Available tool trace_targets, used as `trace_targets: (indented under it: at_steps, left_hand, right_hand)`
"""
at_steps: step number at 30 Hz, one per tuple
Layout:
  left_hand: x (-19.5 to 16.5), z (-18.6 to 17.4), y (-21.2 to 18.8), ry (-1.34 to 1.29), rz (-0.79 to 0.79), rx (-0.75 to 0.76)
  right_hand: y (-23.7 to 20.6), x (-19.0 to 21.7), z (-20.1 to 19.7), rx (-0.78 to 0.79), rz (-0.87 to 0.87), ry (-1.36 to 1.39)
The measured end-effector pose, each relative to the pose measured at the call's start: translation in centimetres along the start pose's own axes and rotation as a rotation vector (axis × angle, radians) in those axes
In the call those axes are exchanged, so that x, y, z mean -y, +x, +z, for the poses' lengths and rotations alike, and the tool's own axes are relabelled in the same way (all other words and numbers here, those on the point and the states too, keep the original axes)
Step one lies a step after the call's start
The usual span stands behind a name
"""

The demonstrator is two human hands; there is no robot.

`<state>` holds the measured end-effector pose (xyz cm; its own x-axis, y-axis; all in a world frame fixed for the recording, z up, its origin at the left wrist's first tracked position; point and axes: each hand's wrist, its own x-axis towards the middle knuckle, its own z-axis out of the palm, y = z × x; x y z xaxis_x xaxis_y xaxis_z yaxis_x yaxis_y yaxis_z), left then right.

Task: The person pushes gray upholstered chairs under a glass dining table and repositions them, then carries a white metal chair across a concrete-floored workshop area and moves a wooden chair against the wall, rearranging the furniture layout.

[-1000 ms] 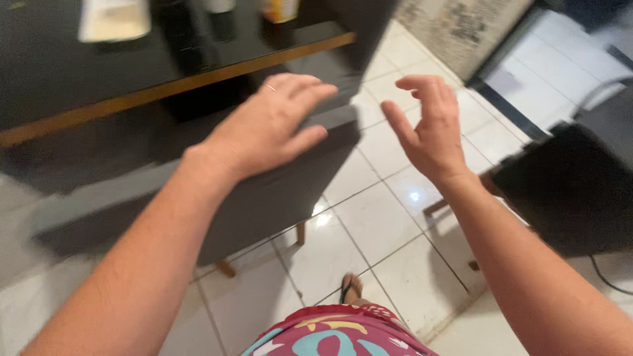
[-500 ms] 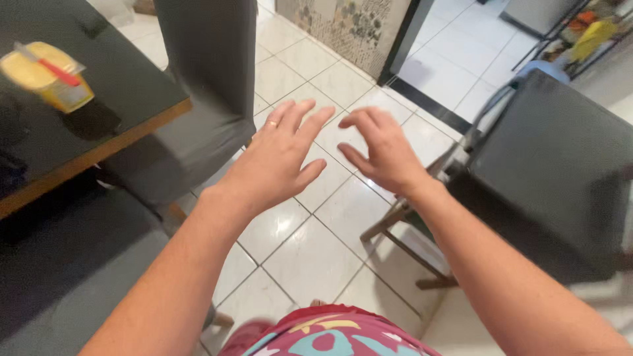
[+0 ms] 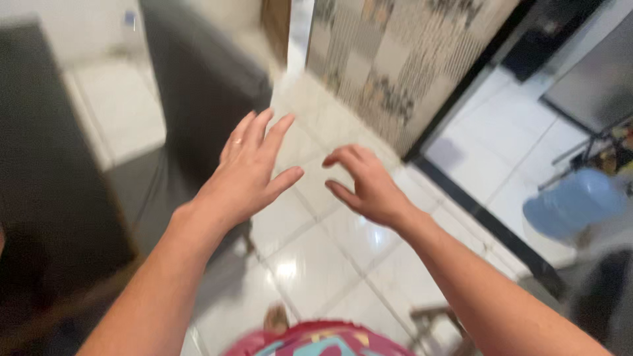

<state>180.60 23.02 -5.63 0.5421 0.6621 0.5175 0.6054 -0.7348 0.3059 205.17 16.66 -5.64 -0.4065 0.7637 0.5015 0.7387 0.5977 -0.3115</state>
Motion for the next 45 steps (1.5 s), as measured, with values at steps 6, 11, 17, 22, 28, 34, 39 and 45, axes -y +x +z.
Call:
trace_targets:
  at_steps: [6,11,17,22,28,34,39,45]
  left_hand:
    - [10.0,1.3,14.5,0.154,-0.045,-0.096]
    - [19.0,4.3,21.6,0.25,-0.506,0.124]
    - [24.9,6.9,28.6,0.213,-0.977,0.137]
    - [26.9,6.3,32.0,0.45,-1.126,0.171]
    - [30.5,6.6,30.1,0.551,-1.255,0.064]
    - [29.4,4.9,25.6,0.691,-1.371,-0.105]
    - [27.5,6.0,25.6,0.897,-1.656,-0.017]
    - [26.0,7.6,24.9,0.947,-1.912,-0.435]
  right_hand:
    - [10.7,-12.5,0.2,-0.014,0.117,0.083]
    - [20.5,-24.4,4.8,0.081,-0.044,0.14]
    - [35.2,-38.1,9.2,0.247,-0.327,0.231]
    - [49.2,-42.5,15.5,0.414,-0.569,0.369]
    - [61.5,-34.5,24.2,0.408,-1.035,0.536]
    - [65.6,-22.0,30.4,0.377,-1.454,0.397]
    - [69.4,-16.5,33.5,0.478,-1.691,0.261]
    - [69.1,-15.2,35.2,0.69,-1.583,0.11]
